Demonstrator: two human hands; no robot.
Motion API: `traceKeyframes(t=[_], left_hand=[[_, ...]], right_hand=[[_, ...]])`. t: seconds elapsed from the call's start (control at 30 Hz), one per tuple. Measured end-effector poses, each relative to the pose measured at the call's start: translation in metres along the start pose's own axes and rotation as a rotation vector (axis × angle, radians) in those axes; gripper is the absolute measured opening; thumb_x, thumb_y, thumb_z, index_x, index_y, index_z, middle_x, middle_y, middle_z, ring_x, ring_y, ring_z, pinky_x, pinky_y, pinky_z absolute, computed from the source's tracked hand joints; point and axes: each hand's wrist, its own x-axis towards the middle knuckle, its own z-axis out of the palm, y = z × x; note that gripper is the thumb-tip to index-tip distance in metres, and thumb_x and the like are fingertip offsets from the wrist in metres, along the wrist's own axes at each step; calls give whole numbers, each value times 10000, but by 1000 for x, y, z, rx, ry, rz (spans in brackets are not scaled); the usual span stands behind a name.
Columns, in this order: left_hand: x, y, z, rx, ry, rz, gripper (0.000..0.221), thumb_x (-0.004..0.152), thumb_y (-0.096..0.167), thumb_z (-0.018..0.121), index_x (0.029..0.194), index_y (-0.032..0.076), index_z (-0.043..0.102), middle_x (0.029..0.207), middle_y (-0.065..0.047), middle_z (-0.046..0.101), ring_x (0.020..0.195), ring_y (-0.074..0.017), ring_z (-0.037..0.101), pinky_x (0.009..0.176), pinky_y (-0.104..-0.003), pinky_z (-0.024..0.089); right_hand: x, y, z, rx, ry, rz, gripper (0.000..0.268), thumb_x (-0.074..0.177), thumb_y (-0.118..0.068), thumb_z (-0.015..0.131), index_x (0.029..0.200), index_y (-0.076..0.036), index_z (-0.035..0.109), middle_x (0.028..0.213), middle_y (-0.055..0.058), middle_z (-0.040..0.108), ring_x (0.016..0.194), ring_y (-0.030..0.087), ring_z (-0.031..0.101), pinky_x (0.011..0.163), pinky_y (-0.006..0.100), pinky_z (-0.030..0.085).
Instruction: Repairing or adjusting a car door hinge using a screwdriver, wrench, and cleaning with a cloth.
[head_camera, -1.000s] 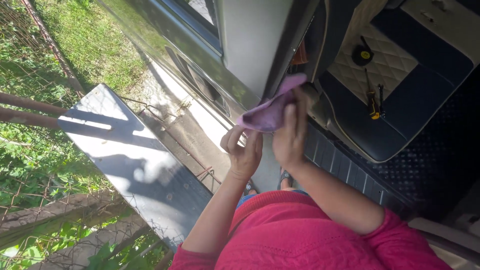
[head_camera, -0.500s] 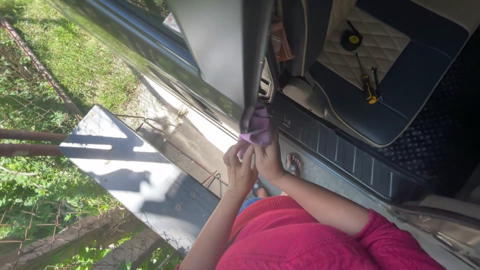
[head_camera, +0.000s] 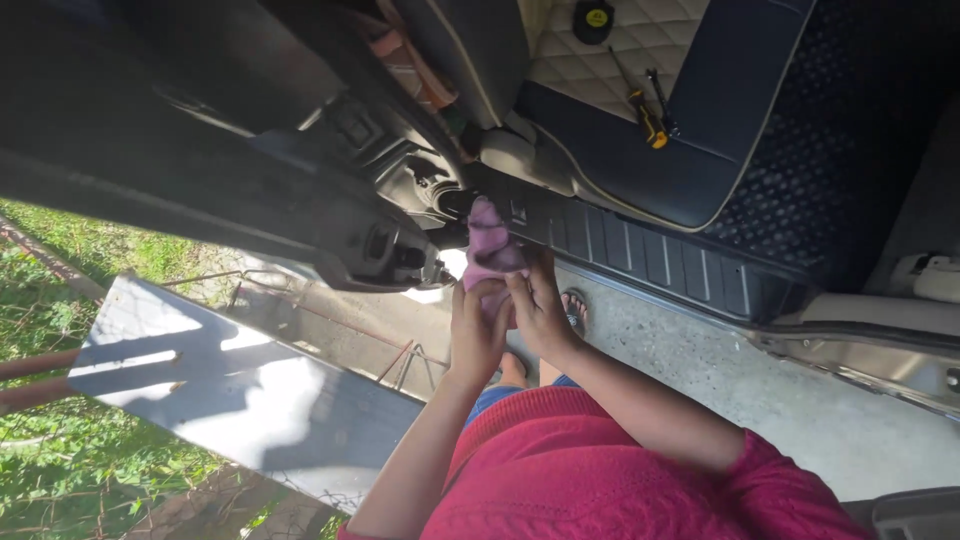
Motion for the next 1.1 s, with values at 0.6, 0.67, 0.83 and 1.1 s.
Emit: traceKeyframes(t=[0.6,0.67,0.83,1.1], left_hand=[[37,54,126,-21,-182,-330,257,974,147,686,1211,126,588,1037,-153,636,945,-410,717,799,-493,572],[48,47,140,-61,-200,-323,261,982,116,650,1232,125,578,1061,-174,619,980,-444,699,836,-511,572],[50,30,162,-78,-278,-404,218,1033,172,578,1250,149,581,1027,-160,609,974,-429,700,799,-492,576],[73,-9,205,-92,-349,-289,279,985,112,606,1250,197,590,1040,-102,617,947,-374,694,802,-464,562]], right_hand=[[171,121,-212,-715,230,-128,661,923,-245,796,1485,-56,504,1380,232,436,1311,456,477,1063,565,447],[204,146,-221,-913,318,-161,750,894,-325,833,1510,-81,481,1454,262,402,1318,478,459,1045,605,414],[206,167,-218,-1271,65,98,644,1008,-294,637,1591,-234,369,1431,129,458,1317,335,408,1050,551,315],[201,188,-238,-1385,-9,166,772,794,-241,830,1452,-146,440,1149,67,555,1116,259,561,878,393,533]])
